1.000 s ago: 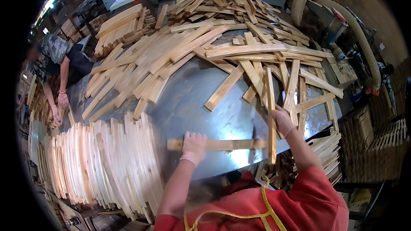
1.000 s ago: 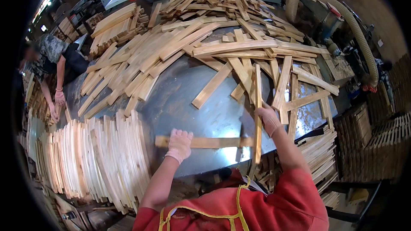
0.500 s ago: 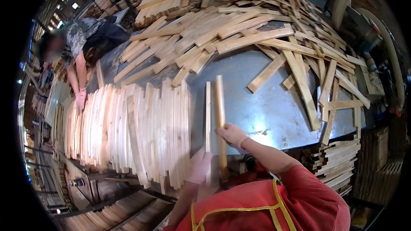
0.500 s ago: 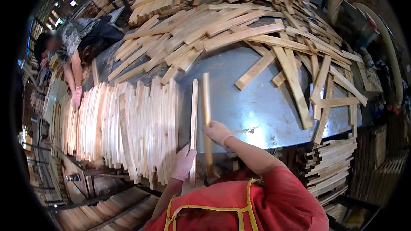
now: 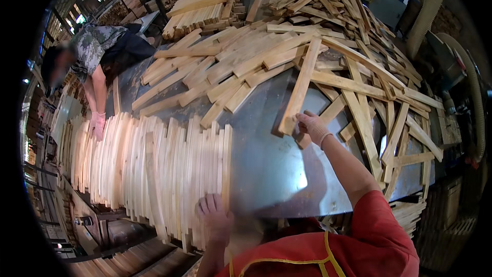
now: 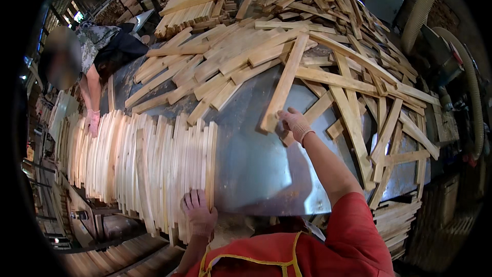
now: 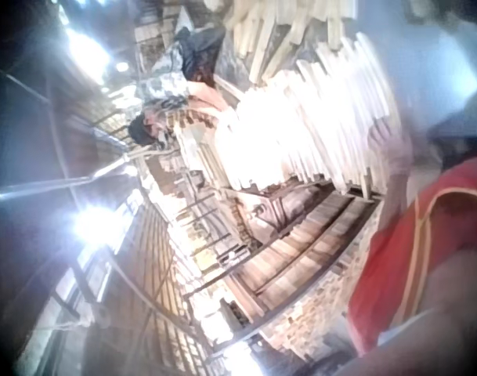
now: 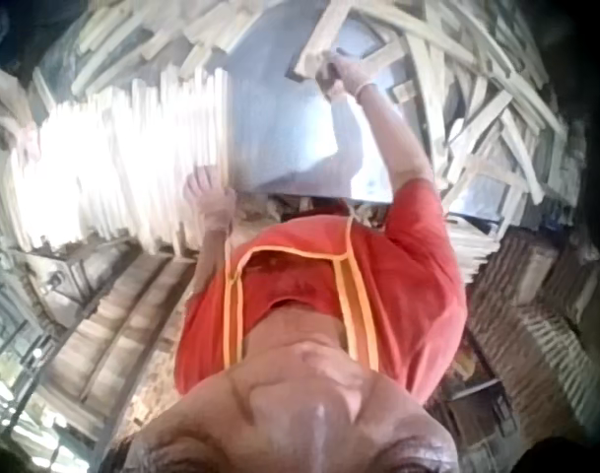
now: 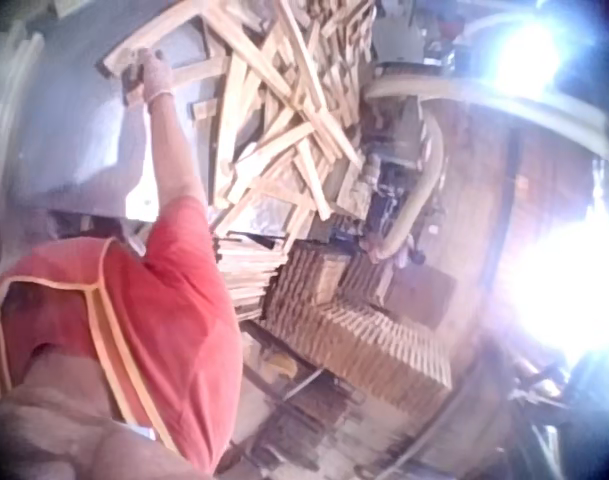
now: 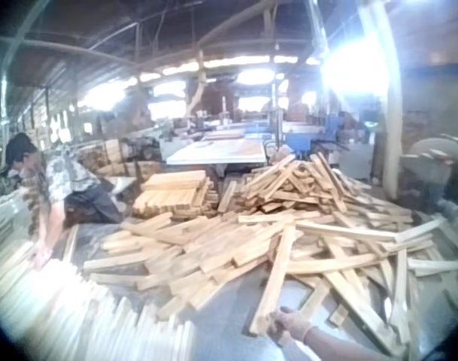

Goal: The person picks up individual wooden planks from a large pile on a metal table and places them into a neat, aligned stack. The person works continuously, handling the planks one by one to build a growing pile of organized lumber.

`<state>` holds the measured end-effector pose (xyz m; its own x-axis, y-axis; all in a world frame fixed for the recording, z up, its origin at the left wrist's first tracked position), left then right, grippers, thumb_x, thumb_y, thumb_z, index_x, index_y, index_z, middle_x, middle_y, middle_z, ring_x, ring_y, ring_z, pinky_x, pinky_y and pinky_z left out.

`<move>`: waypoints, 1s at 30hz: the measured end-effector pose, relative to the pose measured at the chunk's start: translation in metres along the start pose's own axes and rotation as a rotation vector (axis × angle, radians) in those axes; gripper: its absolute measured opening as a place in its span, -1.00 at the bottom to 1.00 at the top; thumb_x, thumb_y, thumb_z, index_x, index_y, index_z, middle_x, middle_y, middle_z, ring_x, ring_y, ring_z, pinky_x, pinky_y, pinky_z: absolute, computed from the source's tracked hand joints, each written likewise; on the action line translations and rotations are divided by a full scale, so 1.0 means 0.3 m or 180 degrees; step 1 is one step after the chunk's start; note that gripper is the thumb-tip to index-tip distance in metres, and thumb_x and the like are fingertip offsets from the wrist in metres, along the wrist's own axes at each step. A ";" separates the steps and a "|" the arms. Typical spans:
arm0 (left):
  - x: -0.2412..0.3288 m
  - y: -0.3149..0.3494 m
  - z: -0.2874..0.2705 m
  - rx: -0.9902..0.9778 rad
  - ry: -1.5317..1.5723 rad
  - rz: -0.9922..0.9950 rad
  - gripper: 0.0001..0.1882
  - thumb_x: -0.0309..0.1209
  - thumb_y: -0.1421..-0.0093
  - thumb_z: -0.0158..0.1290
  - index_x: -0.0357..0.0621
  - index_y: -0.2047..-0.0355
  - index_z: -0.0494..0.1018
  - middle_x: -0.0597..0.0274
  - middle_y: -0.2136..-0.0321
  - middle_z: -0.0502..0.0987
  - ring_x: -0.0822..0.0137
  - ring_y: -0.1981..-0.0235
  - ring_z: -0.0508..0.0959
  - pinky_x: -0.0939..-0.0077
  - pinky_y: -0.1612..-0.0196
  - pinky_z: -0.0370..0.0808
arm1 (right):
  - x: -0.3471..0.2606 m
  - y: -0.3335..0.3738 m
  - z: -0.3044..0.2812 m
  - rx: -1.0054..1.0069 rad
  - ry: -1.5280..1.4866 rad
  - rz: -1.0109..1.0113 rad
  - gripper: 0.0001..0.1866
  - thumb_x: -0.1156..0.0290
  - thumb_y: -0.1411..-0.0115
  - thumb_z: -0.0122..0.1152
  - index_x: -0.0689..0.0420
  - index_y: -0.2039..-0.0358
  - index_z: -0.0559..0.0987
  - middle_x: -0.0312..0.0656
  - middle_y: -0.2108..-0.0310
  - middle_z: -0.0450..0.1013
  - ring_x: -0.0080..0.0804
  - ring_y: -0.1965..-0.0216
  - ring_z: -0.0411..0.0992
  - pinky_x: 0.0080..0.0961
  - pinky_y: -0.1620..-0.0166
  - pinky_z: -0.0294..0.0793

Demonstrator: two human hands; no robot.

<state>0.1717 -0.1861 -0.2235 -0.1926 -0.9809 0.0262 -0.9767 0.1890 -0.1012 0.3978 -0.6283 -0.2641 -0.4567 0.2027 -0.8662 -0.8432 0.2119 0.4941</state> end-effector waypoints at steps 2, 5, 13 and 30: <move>-0.010 -0.002 0.011 -0.0003 -0.0004 -0.0019 -0.12 -0.26 0.04 0.28 -0.23 -0.32 0.30 -0.12 -0.25 0.33 -0.27 -0.34 0.26 -0.32 -0.44 0.16 | -0.053 -0.093 0.020 0.0117 -0.0490 -0.0042 -0.48 0.31 -0.27 0.43 0.17 -0.19 0.53 -0.20 0.33 0.54 -0.34 0.31 0.53 -0.27 0.24 0.57; -0.021 0.011 0.035 0.0059 -0.0057 -0.0052 -0.15 -0.28 0.05 0.27 -0.23 -0.29 0.32 -0.15 -0.24 0.32 -0.28 -0.34 0.26 -0.33 -0.44 0.16 | -0.099 -0.168 0.090 0.0271 -0.0912 -0.0393 -0.52 0.36 -0.24 0.42 0.17 -0.15 0.54 -0.21 0.30 0.54 -0.32 0.30 0.52 -0.27 0.23 0.56; 0.002 -0.001 0.009 0.0042 -0.0023 -0.0002 -0.20 -0.29 0.07 0.24 -0.18 -0.24 0.37 -0.15 -0.24 0.32 -0.29 -0.33 0.27 -0.35 -0.43 0.16 | 0.309 0.107 0.241 -0.0030 0.0013 -0.0851 -0.49 0.26 -0.27 0.35 0.27 -0.15 0.54 -0.07 0.17 0.64 -0.30 0.15 0.59 -0.27 0.04 0.60; 0.063 -0.101 -0.052 0.0060 0.0058 0.0233 -0.30 -0.09 -0.11 0.26 -0.19 -0.20 0.44 -0.14 -0.22 0.37 -0.20 -0.33 0.30 -0.22 -0.49 0.10 | 0.499 0.515 0.481 -0.2704 0.2161 -0.1223 -0.39 -0.01 -0.23 0.30 0.10 -0.18 0.59 0.18 0.03 0.64 0.04 -0.01 0.61 -0.05 -0.10 0.53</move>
<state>0.1961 -0.2095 -0.2044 -0.2653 -0.9635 0.0361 -0.9581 0.2593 -0.1221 0.2400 -0.4272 -0.3068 0.0303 -0.3465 -0.9376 -0.7611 -0.6161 0.2031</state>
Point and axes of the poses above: each hand's wrist, its own y-axis away from the middle knuckle, its own z-axis out of the palm, x = y × z, the point moved 4 cm from there along -y, towards the middle knuckle
